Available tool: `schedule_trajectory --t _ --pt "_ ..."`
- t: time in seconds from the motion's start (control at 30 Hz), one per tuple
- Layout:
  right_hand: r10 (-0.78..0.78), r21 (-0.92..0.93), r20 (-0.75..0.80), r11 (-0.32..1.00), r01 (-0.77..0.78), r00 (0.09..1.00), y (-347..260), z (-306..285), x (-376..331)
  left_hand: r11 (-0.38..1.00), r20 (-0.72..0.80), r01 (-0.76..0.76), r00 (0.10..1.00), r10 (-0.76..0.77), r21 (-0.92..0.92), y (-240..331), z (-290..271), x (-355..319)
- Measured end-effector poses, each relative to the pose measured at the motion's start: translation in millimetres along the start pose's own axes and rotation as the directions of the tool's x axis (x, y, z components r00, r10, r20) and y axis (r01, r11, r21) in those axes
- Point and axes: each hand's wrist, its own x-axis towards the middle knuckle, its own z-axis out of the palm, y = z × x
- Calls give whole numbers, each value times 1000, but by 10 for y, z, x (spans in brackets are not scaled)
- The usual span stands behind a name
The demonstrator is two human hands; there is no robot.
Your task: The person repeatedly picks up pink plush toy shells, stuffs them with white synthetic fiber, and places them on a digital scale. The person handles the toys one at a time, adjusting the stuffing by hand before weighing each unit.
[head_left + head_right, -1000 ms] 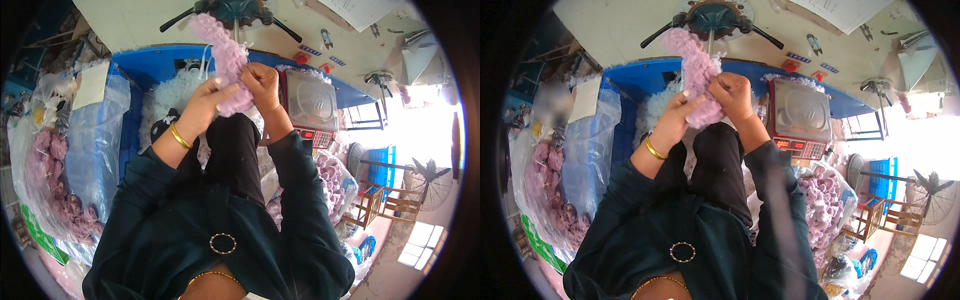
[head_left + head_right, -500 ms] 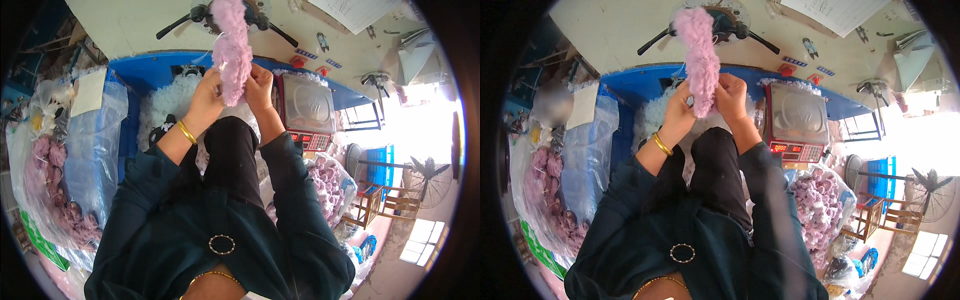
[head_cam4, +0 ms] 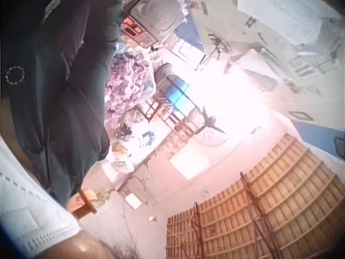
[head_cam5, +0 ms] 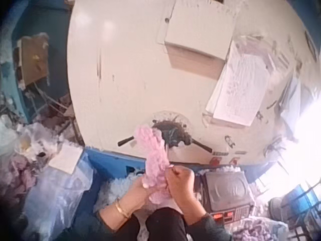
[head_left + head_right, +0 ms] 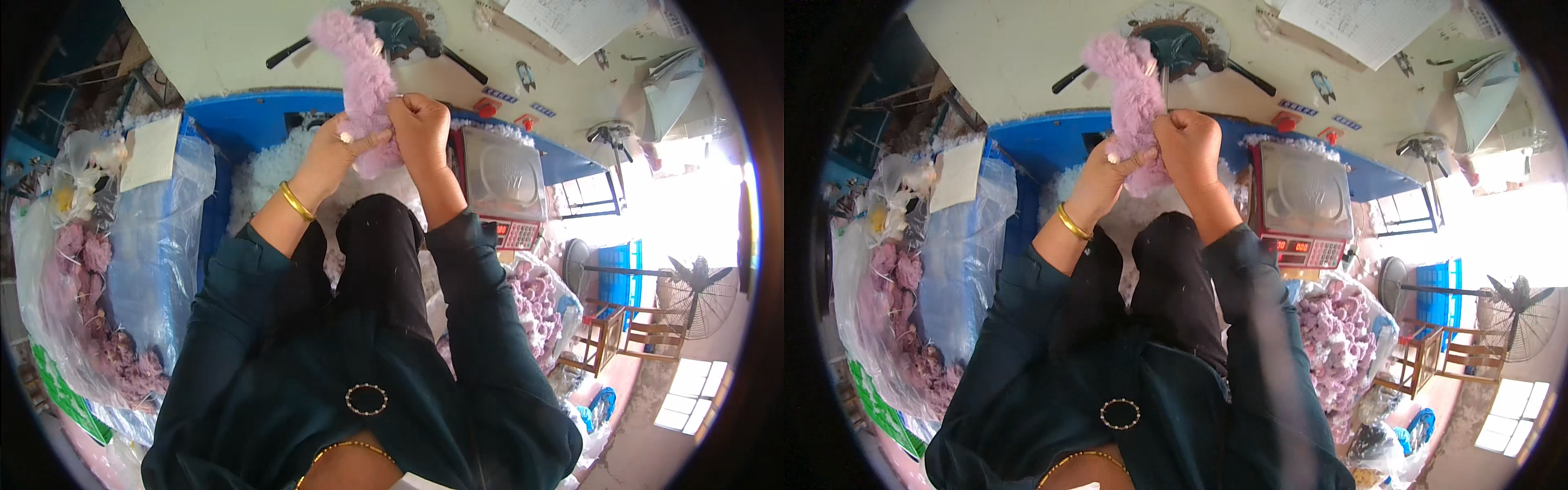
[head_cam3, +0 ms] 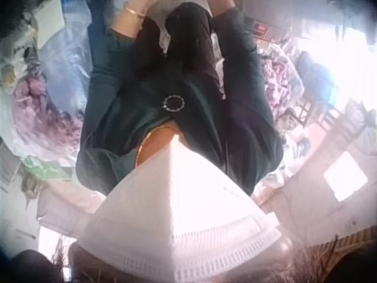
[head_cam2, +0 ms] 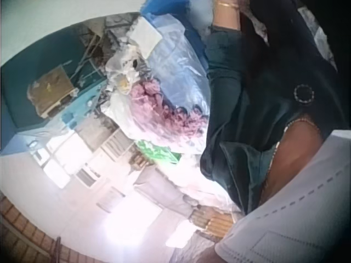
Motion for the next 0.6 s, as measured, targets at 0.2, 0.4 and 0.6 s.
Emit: schedule_trajectory --t 0.2,0.4,0.6 --pt "-16 -44 4 999 16 1000 12 -64 -180 996 99 85 992 -82 -26 -108 -152 -175" --pt "110 256 297 948 -190 949 122 -242 -210 933 178 151 979 -96 -328 -184 -438 -168" --pt "147 224 383 943 -246 912 345 -584 -48 956 92 265 962 -255 -123 23 121 -131"
